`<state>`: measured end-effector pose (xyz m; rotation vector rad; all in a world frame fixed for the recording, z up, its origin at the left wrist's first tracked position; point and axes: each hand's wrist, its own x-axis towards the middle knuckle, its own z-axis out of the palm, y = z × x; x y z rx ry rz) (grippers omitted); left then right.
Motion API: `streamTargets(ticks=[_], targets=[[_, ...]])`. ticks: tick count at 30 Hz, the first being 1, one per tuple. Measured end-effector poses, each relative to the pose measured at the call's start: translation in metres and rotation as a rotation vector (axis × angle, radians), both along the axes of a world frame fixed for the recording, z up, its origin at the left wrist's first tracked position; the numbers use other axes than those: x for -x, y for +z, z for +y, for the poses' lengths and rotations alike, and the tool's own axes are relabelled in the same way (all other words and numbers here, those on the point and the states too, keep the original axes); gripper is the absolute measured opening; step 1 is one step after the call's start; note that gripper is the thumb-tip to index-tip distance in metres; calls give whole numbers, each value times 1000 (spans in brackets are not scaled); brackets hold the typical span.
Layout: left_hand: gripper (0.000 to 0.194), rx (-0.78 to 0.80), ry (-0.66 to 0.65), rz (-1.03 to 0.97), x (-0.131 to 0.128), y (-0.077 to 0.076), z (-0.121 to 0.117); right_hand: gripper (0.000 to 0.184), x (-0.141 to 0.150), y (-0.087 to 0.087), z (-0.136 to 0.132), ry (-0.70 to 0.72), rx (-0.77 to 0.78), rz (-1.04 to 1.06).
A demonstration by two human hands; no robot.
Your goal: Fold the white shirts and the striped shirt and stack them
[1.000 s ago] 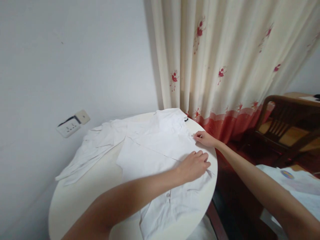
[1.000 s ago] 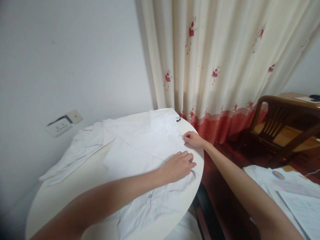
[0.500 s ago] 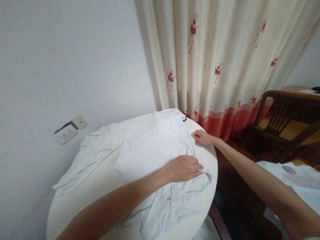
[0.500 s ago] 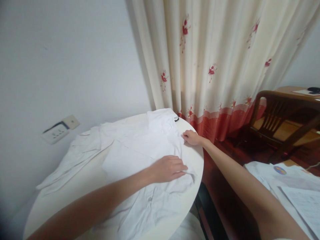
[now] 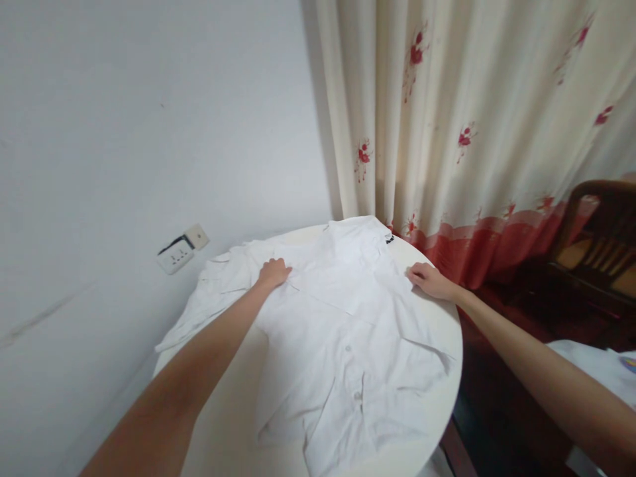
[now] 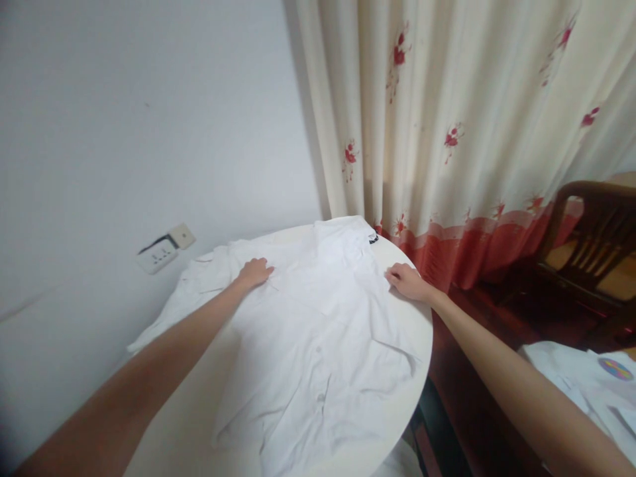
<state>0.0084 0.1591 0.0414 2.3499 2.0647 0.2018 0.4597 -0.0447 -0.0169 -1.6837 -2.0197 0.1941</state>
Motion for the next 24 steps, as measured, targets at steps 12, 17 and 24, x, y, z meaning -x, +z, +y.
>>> streamTargets(ticks=[12, 17, 24], targets=[[27, -40, 65, -33, 5, 4, 36, 33, 9, 1, -7, -106, 7, -151], [38, -183, 0, -36, -5, 2, 14, 33, 12, 4, -9, -148, 27, -144], [44, -243, -591, -82, -79, -10, -72, 32, 58, 24, -26, -300, -242, -97]])
